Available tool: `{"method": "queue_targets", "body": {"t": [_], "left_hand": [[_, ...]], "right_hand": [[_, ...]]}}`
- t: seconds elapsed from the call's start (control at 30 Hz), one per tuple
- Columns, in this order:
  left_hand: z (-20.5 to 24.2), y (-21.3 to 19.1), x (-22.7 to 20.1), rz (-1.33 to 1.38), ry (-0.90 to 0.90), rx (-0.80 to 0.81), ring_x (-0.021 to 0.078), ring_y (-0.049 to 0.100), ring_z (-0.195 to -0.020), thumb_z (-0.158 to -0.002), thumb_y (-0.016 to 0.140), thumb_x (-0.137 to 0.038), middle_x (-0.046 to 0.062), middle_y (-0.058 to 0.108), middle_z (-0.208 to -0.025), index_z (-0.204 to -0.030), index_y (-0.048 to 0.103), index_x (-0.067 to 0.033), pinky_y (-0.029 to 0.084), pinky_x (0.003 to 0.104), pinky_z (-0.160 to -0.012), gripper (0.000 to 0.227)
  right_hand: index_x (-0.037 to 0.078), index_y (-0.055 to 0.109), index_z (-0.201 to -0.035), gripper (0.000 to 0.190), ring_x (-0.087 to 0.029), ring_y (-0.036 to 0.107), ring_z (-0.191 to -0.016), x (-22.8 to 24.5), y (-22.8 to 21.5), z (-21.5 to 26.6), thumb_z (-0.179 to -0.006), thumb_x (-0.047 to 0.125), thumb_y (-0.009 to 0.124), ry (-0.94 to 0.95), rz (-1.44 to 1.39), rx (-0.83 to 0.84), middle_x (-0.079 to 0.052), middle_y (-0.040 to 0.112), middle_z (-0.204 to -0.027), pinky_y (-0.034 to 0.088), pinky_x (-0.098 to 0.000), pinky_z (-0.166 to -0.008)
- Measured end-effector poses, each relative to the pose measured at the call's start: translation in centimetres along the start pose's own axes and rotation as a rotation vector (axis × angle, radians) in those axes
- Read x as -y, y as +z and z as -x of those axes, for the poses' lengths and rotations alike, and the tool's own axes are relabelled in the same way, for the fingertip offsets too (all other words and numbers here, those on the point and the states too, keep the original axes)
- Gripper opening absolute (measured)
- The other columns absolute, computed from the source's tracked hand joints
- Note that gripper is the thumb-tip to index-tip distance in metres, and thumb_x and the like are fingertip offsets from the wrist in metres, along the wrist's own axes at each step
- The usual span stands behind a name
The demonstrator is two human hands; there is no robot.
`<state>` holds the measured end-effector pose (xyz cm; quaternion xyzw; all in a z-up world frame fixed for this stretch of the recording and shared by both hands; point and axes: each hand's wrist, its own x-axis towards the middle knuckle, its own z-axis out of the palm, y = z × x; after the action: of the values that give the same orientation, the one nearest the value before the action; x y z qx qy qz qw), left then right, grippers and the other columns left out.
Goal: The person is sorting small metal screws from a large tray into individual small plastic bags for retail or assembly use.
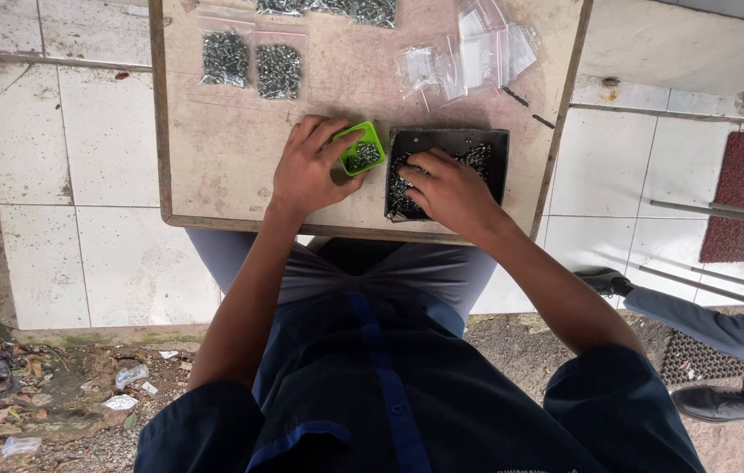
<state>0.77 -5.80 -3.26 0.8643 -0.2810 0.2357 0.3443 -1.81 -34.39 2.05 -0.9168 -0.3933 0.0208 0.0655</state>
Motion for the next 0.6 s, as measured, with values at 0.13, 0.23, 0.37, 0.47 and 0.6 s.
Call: {"method": "queue_targets", "body": {"t": [0.13, 0.23, 0.37, 0.47, 0.6], "left_hand": [[0.1, 0.2, 0.1, 0.009, -0.015, -0.058, 0.0251, 0.064, -0.111, -0.074, 0.093, -0.035, 0.002, 0.070, -0.121, -0.125, 0.080, -0.0187, 0.052, 0.037, -0.082, 0.054], [0.0, -0.1, -0.1, 0.015, -0.023, -0.020, 0.0266, 0.065, -0.111, -0.073, 0.092, -0.029, 0.004, 0.070, -0.120, -0.125, 0.079, -0.0162, 0.053, 0.038, -0.082, 0.055], [-0.2, -0.2, -0.2, 0.047, -0.030, -0.031, 0.0280, 0.067, -0.110, -0.069, 0.097, -0.026, 0.005, 0.073, -0.119, -0.133, 0.077, -0.0175, 0.053, 0.040, -0.082, 0.068], [-0.3, -0.4, -0.4, 0.050, -0.034, -0.015, 0.0290, 0.067, -0.110, -0.068, 0.099, -0.025, 0.006, 0.074, -0.119, -0.134, 0.076, -0.0172, 0.053, 0.041, -0.083, 0.070], [0.0, -0.1, -0.1, 0.057, -0.033, -0.023, 0.0273, 0.066, -0.110, -0.070, 0.099, -0.027, 0.005, 0.074, -0.119, -0.135, 0.076, -0.0190, 0.052, 0.040, -0.084, 0.070]], "right_hand": [[0.013, 0.069, -0.135, 0.041, -0.025, 0.067, -0.123, 0.2, -1.2, 0.1, -0.098, 0.022, 0.081, 0.043, 0.157, -0.073, -0.007, 0.063, -0.134, 0.066, -0.0331, -0.088], [0.007, 0.063, -0.150, 0.051, -0.036, 0.064, -0.133, 2.1, -3.1, -0.1, -0.102, 0.023, 0.074, 0.109, -0.102, 0.092, -0.019, 0.062, -0.144, 0.063, -0.0418, -0.098], [0.005, 0.063, -0.147, 0.056, -0.046, 0.060, -0.136, 3.0, -0.8, 0.0, -0.097, 0.024, 0.080, 0.119, 0.031, 0.135, -0.026, 0.061, -0.143, 0.066, -0.0491, -0.093], [0.007, 0.070, -0.139, 0.044, -0.043, 0.065, -0.129, 2.2, 0.8, 0.1, -0.098, 0.020, 0.080, 0.090, 0.072, 0.105, -0.022, 0.066, -0.133, 0.070, -0.0478, -0.087], [0.005, 0.077, -0.127, 0.023, -0.034, 0.073, -0.115, 1.0, 3.8, 1.2, -0.104, 0.008, 0.073, 0.034, 0.040, 0.068, -0.017, 0.071, -0.117, 0.071, -0.0413, -0.084]]}}
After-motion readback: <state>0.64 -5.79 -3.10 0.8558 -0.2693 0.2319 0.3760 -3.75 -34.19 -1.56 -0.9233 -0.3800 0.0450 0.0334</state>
